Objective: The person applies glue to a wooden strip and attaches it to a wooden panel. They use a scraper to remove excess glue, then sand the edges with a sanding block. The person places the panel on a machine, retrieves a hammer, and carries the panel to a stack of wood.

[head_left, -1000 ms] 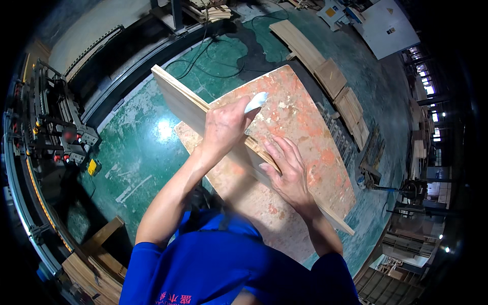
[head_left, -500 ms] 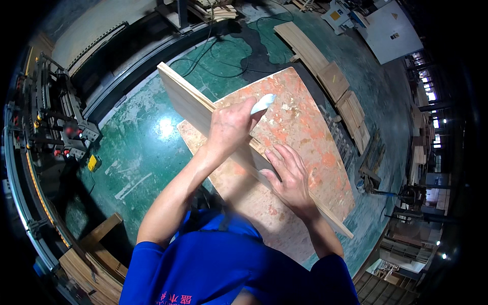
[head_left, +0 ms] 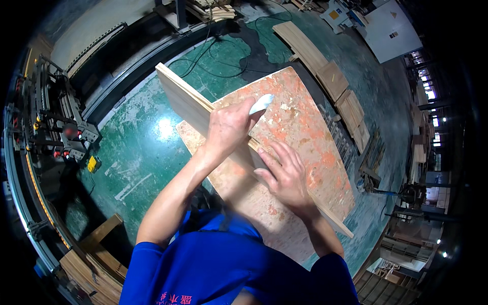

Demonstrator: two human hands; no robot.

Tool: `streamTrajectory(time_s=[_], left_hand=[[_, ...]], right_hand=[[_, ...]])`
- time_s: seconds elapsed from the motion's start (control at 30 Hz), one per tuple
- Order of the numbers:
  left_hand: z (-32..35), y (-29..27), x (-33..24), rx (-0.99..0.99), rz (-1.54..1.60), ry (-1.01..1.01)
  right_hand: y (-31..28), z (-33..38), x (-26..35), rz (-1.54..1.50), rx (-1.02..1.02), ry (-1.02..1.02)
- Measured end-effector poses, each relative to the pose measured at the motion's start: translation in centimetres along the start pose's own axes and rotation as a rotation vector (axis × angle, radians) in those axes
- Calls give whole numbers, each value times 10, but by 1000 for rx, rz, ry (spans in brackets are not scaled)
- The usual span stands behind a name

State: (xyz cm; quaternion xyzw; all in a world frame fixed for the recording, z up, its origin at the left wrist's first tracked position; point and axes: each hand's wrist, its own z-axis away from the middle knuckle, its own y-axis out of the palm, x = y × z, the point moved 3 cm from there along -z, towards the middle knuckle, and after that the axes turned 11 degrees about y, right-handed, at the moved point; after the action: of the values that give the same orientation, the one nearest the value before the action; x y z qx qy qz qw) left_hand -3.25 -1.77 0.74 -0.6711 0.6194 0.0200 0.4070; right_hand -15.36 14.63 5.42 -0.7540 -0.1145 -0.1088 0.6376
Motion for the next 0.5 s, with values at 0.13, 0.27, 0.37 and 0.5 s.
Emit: streamTrajectory(time_s=[0.13, 0.27, 0.37, 0.5], left_hand=[[-2, -4, -2, 21, 34, 31], [-2, -8, -2, 109, 85, 76], [-3, -12, -3, 168, 124, 83], [-3, -19, -2, 242, 173, 103]], right_hand=[[-14, -28, -18, -190, -185, 149], [1, -70, -23, -621, -124, 274], [17, -83, -21, -1098, 67, 496], [14, -81, -26, -1150, 31, 442]])
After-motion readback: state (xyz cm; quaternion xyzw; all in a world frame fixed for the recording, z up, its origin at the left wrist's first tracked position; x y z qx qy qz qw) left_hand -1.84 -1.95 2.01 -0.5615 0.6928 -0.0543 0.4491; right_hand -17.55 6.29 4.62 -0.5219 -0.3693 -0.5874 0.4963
